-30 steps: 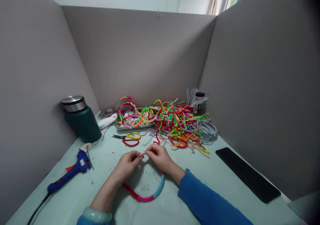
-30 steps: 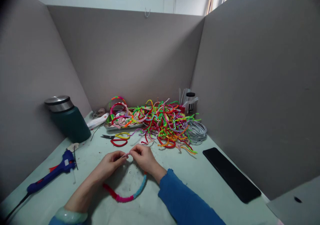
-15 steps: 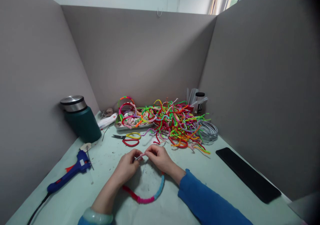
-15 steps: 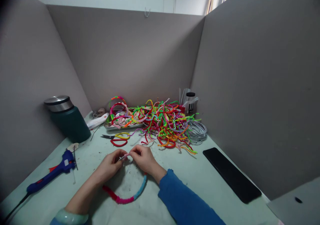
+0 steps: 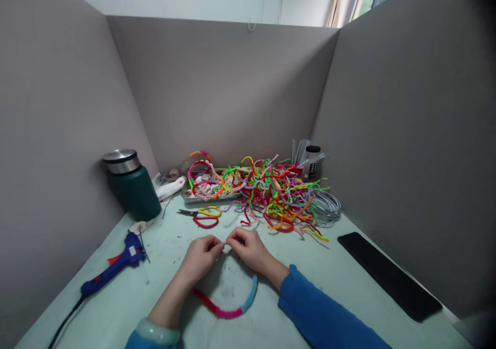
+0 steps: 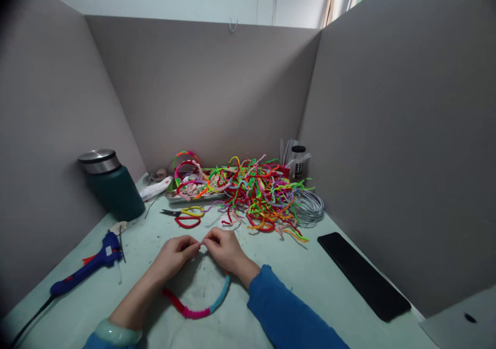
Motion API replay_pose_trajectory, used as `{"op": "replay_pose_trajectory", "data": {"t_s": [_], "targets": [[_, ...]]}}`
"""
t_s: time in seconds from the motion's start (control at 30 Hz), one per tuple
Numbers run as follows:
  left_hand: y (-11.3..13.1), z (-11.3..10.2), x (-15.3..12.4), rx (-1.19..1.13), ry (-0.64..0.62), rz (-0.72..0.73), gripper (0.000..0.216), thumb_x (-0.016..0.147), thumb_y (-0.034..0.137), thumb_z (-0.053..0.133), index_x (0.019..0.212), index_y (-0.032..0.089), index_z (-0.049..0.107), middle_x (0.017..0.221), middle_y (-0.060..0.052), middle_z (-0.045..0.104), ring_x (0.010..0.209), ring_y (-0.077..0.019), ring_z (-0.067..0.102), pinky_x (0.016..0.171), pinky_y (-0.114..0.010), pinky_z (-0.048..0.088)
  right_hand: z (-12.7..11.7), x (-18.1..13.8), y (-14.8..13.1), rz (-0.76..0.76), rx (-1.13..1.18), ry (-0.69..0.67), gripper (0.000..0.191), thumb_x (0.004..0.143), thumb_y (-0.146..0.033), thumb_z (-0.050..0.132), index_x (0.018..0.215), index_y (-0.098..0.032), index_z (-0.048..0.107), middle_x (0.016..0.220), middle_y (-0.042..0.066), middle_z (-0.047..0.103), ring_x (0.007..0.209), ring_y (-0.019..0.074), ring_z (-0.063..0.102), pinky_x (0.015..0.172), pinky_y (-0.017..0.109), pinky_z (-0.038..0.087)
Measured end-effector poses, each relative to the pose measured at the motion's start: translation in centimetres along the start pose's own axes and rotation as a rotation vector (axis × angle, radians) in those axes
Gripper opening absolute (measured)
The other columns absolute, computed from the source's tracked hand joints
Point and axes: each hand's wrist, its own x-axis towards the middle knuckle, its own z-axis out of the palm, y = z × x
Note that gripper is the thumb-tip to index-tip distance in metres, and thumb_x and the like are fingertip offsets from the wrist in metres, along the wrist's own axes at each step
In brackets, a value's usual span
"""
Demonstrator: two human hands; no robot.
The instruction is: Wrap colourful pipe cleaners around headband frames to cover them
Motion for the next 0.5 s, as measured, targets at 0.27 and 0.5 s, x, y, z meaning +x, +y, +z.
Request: {"op": "replay_pose_trajectory", "data": {"t_s": [0.27,0.5], "targets": [[0.28,-0.08,-0.14,0.014,-0.007,0.007,0.035,0.076,0.045,0.048,0.058,0.016,0.055,0.054,0.001,0.051,0.055,-0.0134,0.044,0.052,-0.023,0.030,0.01,0.01,0.15,0.000,0.025,0.008,0.010,0.080,-0.018,0.055,0.071,-0.016,0.061,0.061,-0.003,0.055,0.058,0.0096,0.049,0.054,0.019,0.035],[-0.12,-0.38,-0.37,-0.093,-0.121,0.120,0.022,0.074,0.036,0.051,0.074,0.015,0.058,0.060,0.003,0.049,0.055,-0.0108,0.039,0.051,-0.021,0.029,-0.14,0.18,0.00,0.033,0.073,0.022,0.010,0.079,-0.019,0.055,0.072,-0.016,0.061,0.061,-0.003,0.054,0.057,0.0099,0.048,0.052,0.020,0.034]]}}
